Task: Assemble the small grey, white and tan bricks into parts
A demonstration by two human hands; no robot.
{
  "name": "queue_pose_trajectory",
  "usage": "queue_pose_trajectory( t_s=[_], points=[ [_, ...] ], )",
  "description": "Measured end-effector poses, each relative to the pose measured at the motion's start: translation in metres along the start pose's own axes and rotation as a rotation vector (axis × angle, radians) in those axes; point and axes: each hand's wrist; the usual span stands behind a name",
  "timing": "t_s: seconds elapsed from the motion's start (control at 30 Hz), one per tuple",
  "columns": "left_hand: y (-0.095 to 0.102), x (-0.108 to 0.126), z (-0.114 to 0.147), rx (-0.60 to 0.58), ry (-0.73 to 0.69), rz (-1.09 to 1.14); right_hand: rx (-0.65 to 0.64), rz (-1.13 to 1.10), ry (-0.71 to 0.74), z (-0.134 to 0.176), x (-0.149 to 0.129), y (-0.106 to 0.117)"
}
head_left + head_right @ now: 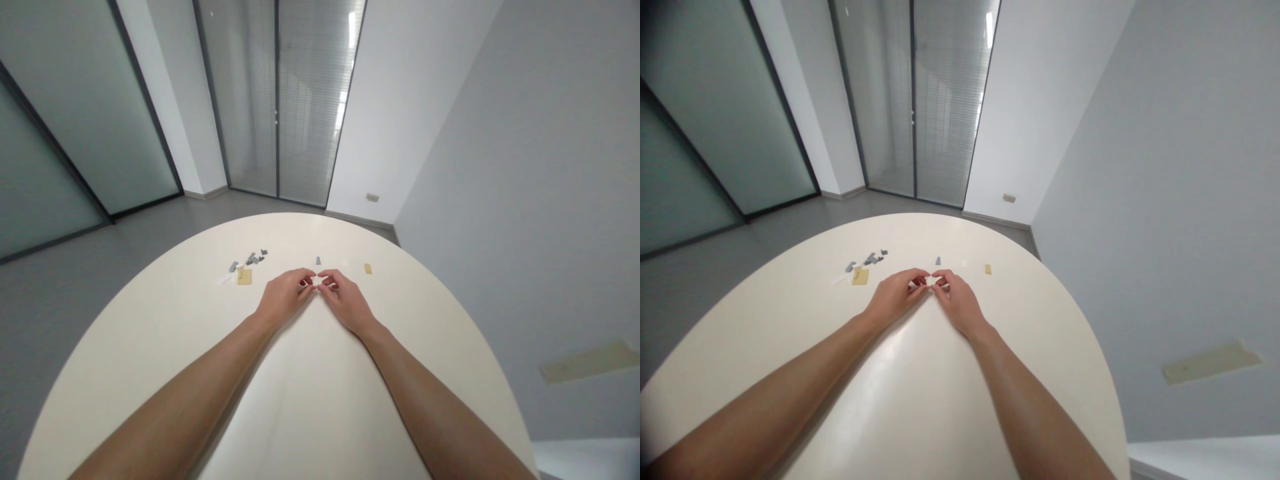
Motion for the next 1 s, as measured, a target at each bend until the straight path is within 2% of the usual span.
queue_pose_trajectory(
  t_s=[1.0],
  points=[
    [-0.0013, -0.0021, -0.0005, 0.023, -0.018, -0.028, -0.013, -0.029, -0.018, 0.0, -0.0027, 0.0012]
  ],
)
Point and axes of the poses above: each hand's wrist, its own z-axis away from the middle knuckle, its own y-axis out of the back of the hand, x = y × z, and after that the axes turned 3 degrees about -z, right-handed
